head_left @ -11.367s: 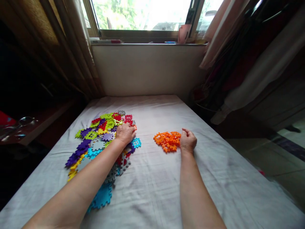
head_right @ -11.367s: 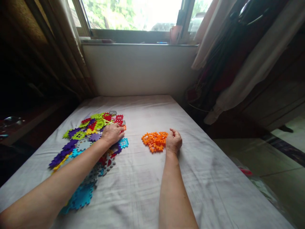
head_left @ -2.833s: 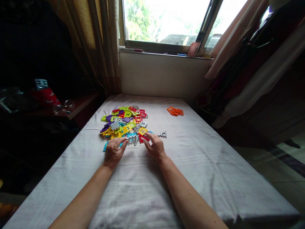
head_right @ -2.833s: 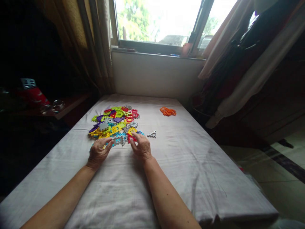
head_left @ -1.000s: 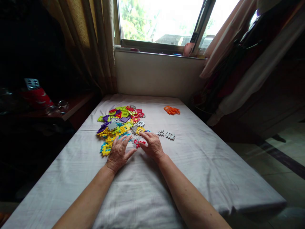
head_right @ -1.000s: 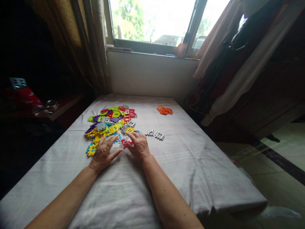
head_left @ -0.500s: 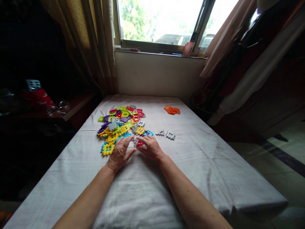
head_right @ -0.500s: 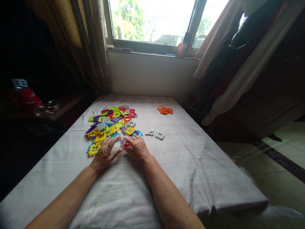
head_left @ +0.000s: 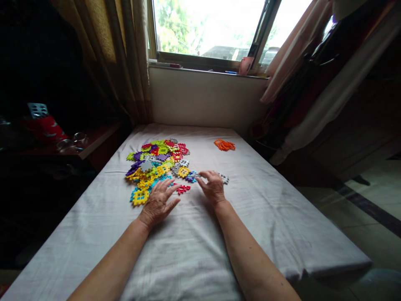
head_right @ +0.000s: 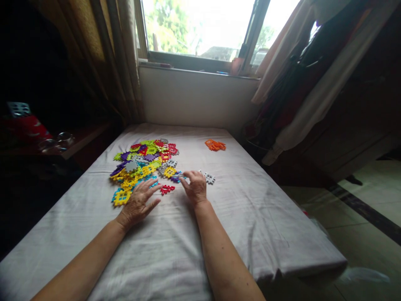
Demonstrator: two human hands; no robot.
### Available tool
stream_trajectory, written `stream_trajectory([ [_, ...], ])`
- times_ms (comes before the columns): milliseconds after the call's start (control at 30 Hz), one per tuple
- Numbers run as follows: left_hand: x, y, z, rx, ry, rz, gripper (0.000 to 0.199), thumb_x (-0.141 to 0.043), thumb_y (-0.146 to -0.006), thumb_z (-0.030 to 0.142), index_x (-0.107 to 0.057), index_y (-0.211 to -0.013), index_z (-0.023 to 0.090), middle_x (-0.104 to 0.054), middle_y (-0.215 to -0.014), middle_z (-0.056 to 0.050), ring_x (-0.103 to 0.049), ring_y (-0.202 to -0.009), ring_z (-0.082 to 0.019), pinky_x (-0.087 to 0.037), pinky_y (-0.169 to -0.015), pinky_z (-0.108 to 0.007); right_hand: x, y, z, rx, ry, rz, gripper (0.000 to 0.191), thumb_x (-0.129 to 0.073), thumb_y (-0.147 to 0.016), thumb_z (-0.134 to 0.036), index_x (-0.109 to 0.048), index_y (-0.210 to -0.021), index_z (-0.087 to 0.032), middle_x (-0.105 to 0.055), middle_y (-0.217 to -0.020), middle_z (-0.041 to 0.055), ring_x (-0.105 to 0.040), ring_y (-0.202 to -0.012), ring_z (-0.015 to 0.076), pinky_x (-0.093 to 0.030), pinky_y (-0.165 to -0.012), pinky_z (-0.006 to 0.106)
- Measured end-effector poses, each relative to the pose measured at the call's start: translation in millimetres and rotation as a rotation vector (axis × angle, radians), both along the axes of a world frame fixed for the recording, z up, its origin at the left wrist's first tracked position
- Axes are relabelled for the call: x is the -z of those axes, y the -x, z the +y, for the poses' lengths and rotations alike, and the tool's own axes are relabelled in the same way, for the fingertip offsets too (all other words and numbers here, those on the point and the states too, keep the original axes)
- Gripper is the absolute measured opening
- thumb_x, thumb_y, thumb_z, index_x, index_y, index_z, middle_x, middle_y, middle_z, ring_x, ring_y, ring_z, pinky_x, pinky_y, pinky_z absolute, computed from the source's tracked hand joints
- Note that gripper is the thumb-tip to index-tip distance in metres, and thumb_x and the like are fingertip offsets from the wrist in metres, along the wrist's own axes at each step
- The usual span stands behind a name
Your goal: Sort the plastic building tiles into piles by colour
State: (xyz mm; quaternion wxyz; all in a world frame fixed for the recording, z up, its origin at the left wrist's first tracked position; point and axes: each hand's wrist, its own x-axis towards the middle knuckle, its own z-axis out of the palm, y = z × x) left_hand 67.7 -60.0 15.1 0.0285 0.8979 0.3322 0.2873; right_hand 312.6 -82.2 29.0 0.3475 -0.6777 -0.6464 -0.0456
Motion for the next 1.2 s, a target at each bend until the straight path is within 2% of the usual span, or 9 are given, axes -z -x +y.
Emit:
stream_trajectory([
  [100, -1.2, -4, -4, 0.060, -0.014, 0.123, 0.036, -0.051, -0.092, 0.048, -0.067, -0.121, 0.034, -0.055, -0.142, -0.005, -0.043, -0.136, -0.030, -0.027, -0.116, -0.056, 2.1, -31, -2, 0.282, 0.066, 0.059, 0.017, -0.059, -0.090, -0.032, -0.073, -0.092, -0.023, -0.070, -0.100, 0.0072, -0.058, -0.098, 0.0228, -0.038, -0.087, 0.034],
  [167, -1.5, -5, -5, 0.046, -0.014, 0.136, 0.032, -0.051, -0.092, 0.048, -0.071, -0.113, 0.034, -0.058, -0.139, -0.005, -0.043, -0.136, -0.031, -0.027, -0.115, -0.058, 4.5, -42, -4, 0.360, 0.129, 0.066, 0.016, -0.060, -0.088, -0.030, -0.073, -0.093, -0.023, -0.070, -0.104, 0.0074, -0.057, -0.101, 0.0238, -0.037, -0.087, 0.035],
  [333, -1.5, -4, -5, 0.000, -0.014, 0.112, 0.029, -0.050, -0.093, 0.044, -0.072, -0.106, 0.031, -0.061, -0.136, -0.005, -0.046, -0.134, -0.031, -0.028, -0.114, -0.059, 6.0, -40, -7, 0.286, 0.227, 0.066, 0.018, -0.062, -0.086, -0.028, -0.072, -0.101, -0.027, -0.069, -0.116, 0.0042, -0.056, -0.111, 0.0238, -0.037, -0.095, 0.039],
  [533, 0.4, -3, -4, -0.003, -0.003, 0.093, 0.028, -0.050, -0.093, 0.040, -0.071, -0.108, 0.030, -0.065, -0.130, -0.004, -0.049, -0.131, -0.029, -0.027, -0.115, -0.058, 4.3, -28, -7, 0.292, 0.332, -0.047, 0.052, -0.066, -0.082, -0.051, -0.061, -0.129, -0.029, -0.052, -0.143, 0.0111, -0.041, -0.134, 0.0320, -0.029, -0.108, 0.054],
  [733, 1.4, -3, -4, -0.008, 0.014, 0.079, 0.028, -0.048, -0.094, 0.038, -0.070, -0.108, 0.029, -0.068, -0.124, -0.004, -0.053, -0.126, -0.027, -0.028, -0.113, -0.056, 6.2, -35, 12, 0.209, 0.435, -0.156, 0.037, -0.052, -0.092, -0.051, -0.063, -0.125, -0.038, -0.048, -0.145, 0.0095, -0.038, -0.136, 0.0317, -0.025, -0.107, 0.062],
  [867, 0.7, -4, -5, -0.044, 0.008, 0.061, 0.027, -0.048, -0.094, 0.037, -0.070, -0.106, 0.028, -0.070, -0.121, -0.004, -0.056, -0.121, -0.026, -0.027, -0.114, -0.056, 4.0, -49, 29, 0.298, 0.456, -0.122, 0.035, -0.051, -0.093, -0.048, -0.066, -0.123, -0.035, -0.052, -0.140, 0.0107, -0.044, -0.131, 0.0282, -0.032, -0.105, 0.052],
  [1000, -1.0, -5, -5, -0.097, -0.008, 0.057, 0.026, -0.048, -0.094, 0.037, -0.069, -0.104, 0.026, -0.068, -0.125, -0.006, -0.054, -0.124, -0.028, -0.029, -0.112, -0.056, 4.7, -47, 34, 0.425, 0.397, -0.088, 0.038, -0.054, -0.092, -0.047, -0.066, -0.124, -0.030, -0.046, -0.146, 0.0144, -0.037, -0.136, 0.0325, -0.026, -0.107, 0.059],
  [1100, -0.9, -5, -5, -0.114, -0.007, 0.058, 0.026, -0.047, -0.094, 0.037, -0.068, -0.104, 0.026, -0.067, -0.128, -0.005, -0.053, -0.125, -0.029, -0.030, -0.112, -0.056, 5.5, -28, 36, 0.343, 0.253, -0.087, 0.036, -0.055, -0.092, -0.040, -0.065, -0.125, -0.028, -0.047, -0.147, 0.0132, -0.035, -0.138, 0.0327, -0.022, -0.109, 0.061],
  [1200, 0.9, -5, -4, -0.088, 0.009, 0.075, 0.029, -0.049, -0.094, 0.037, -0.065, -0.115, 0.026, -0.065, -0.131, -0.004, -0.051, -0.129, -0.029, -0.028, -0.113, -0.056, 2.7, 0, 40, 0.064, 0.168, -0.114, 0.037, -0.058, -0.090, -0.034, -0.064, -0.126, -0.027, -0.054, -0.143, 0.0101, -0.044, -0.132, 0.0273, -0.029, -0.111, 0.049],
])
